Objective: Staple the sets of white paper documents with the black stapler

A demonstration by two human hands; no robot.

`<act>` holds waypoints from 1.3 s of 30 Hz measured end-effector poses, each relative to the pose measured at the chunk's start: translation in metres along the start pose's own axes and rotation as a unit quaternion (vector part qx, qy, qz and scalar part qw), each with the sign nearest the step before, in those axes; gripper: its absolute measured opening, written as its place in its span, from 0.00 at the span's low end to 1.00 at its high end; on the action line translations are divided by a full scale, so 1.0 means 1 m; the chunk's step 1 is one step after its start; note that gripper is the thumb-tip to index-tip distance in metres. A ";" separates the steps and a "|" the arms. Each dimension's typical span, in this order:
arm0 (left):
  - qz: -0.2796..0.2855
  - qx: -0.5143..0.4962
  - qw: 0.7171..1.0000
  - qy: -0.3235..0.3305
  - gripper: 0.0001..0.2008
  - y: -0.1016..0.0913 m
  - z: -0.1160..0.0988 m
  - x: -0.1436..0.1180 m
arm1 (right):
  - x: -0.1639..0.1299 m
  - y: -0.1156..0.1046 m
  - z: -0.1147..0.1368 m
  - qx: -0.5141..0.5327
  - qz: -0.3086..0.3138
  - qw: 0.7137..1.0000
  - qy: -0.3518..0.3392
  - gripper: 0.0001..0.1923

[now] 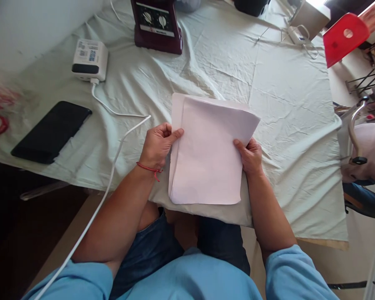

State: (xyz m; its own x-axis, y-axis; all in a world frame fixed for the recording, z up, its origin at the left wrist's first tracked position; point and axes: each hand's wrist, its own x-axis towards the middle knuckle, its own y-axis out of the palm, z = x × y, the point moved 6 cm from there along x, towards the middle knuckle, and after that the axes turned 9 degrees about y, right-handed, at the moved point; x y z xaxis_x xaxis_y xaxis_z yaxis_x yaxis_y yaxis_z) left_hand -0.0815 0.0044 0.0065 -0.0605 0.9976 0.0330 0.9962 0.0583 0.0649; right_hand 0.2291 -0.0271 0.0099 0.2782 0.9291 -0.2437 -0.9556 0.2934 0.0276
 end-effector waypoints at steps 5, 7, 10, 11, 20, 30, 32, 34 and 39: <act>-0.086 -0.069 0.994 -0.002 0.09 -0.003 -0.001 0.001 | 0.007 -0.004 -0.003 0.009 -0.013 1.000 -0.023 0.27; -0.107 -0.071 0.992 0.008 0.15 -0.005 -0.001 0.001 | 0.008 -0.004 -0.004 -0.001 -0.007 1.000 -0.020 0.27; -0.109 -0.059 0.991 0.041 0.14 -0.006 -0.004 0.000 | 0.007 -0.003 -0.003 -0.016 -0.005 1.000 -0.021 0.29; -0.099 -0.051 0.993 0.047 0.11 -0.006 -0.005 0.001 | 0.007 -0.003 -0.002 -0.020 -0.005 1.000 -0.023 0.30; -0.044 -0.047 0.997 0.040 0.09 0.000 -0.014 -0.005 | 0.011 -0.007 0.000 -0.058 -0.028 0.997 -0.040 0.34; -0.035 -0.030 0.997 0.066 0.09 0.000 -0.014 -0.006 | 0.012 -0.008 0.002 -0.067 -0.046 0.995 -0.053 0.34; -0.031 -0.032 0.997 0.058 0.09 0.000 -0.013 -0.006 | 0.011 -0.008 0.003 -0.075 -0.044 0.995 -0.056 0.34; -0.024 -0.026 0.998 0.043 0.08 0.000 -0.011 -0.005 | 0.011 -0.008 0.003 -0.085 -0.040 0.994 -0.057 0.33; -0.035 -0.004 0.999 0.016 0.06 -0.002 -0.008 -0.004 | 0.011 -0.009 0.002 -0.086 -0.036 0.994 -0.058 0.31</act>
State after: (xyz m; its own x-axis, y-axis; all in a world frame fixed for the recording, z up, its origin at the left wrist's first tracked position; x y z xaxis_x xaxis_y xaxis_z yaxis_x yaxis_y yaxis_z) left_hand -0.0838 -0.0001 0.0138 -0.1324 0.9894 0.0596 0.9889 0.1278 0.0761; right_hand 0.2409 -0.0192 0.0095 0.3471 0.9295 -0.1243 -0.9321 0.3274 -0.1550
